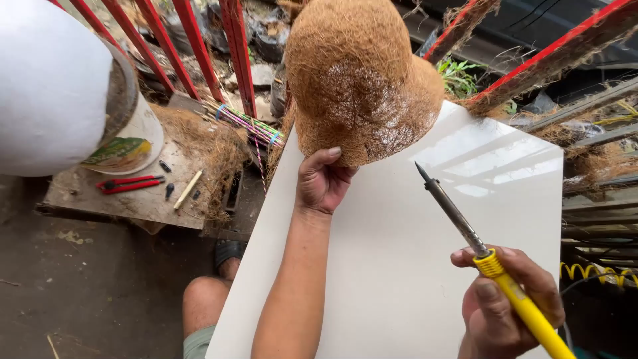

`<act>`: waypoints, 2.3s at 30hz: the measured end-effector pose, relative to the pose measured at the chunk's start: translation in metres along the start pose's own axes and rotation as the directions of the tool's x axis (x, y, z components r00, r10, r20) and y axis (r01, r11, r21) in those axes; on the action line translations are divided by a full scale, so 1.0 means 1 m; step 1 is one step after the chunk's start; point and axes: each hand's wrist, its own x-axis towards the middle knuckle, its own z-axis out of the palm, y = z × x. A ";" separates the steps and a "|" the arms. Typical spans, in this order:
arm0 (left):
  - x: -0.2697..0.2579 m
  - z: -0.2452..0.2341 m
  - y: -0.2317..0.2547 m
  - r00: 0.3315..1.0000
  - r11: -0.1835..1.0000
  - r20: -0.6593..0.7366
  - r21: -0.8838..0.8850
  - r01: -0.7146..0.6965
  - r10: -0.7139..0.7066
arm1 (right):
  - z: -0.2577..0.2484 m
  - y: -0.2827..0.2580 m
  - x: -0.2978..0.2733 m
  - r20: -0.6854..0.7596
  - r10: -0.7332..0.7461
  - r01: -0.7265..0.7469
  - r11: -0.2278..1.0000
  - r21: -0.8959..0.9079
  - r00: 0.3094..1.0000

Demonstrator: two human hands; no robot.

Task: Using a soldering iron to burn a decorative pattern or text into a hat made of coconut fiber

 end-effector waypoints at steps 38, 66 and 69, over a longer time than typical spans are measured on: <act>-0.325 0.079 0.029 0.942 0.827 -0.266 0.562 -0.021 0.205 | -0.104 -0.091 -0.104 0.369 0.246 -0.428 0.700 0.572 0.896; -0.322 0.090 -0.007 0.943 0.817 -0.252 0.575 -0.033 0.215 | -0.077 -0.130 -0.175 0.229 -0.152 0.173 0.982 -0.074 0.962; -0.322 0.090 -0.008 0.947 0.811 -0.238 0.584 -0.037 0.215 | -0.074 -0.137 -0.168 0.250 -0.180 0.209 0.973 -0.094 0.951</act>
